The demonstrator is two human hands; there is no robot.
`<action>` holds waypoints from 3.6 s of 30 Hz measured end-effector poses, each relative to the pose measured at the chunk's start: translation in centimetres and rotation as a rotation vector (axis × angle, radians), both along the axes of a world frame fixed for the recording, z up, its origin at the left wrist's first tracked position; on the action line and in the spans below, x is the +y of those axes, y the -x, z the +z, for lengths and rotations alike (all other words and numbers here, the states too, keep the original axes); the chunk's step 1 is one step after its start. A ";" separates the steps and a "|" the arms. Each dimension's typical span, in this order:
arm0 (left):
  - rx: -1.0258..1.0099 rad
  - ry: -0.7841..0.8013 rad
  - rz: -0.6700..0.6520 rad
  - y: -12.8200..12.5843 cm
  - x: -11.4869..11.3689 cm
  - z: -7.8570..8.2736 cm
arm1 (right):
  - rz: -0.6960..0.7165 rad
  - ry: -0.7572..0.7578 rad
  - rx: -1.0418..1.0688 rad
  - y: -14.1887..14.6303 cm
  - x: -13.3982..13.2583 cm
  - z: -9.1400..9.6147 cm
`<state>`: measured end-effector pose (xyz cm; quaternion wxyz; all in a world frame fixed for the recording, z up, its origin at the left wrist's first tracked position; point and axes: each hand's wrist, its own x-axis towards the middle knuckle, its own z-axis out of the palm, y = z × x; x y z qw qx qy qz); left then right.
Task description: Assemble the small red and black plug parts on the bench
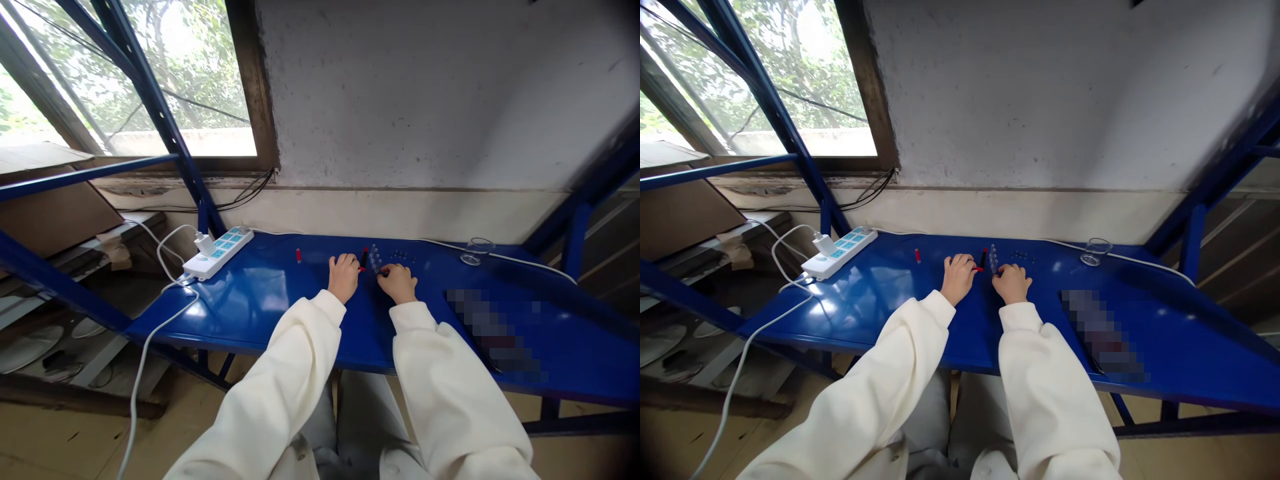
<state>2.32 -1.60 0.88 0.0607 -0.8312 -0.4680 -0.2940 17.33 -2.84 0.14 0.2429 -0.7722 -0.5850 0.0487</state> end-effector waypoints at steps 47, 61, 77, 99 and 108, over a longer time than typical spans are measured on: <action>-0.477 -0.063 -0.034 1.4 -0.7 0.1 | 0.273 -0.192 -0.170 1.9 0.1 -0.1; -0.372 0.009 -0.168 1.3 -1.2 0.3 | 0.344 -0.330 0.011 1.9 0.5 -0.5; -0.310 0.087 -0.117 1.5 -0.8 1.2 | 0.465 -0.291 -0.091 2.4 0.0 -0.1; 0.325 0.267 0.044 11.4 7.8 7.8 | 0.560 -0.304 0.152 3.0 -0.4 -0.2; 0.281 0.296 0.074 12.4 8.3 6.1 | 0.559 -0.294 0.152 3.0 -0.3 -0.4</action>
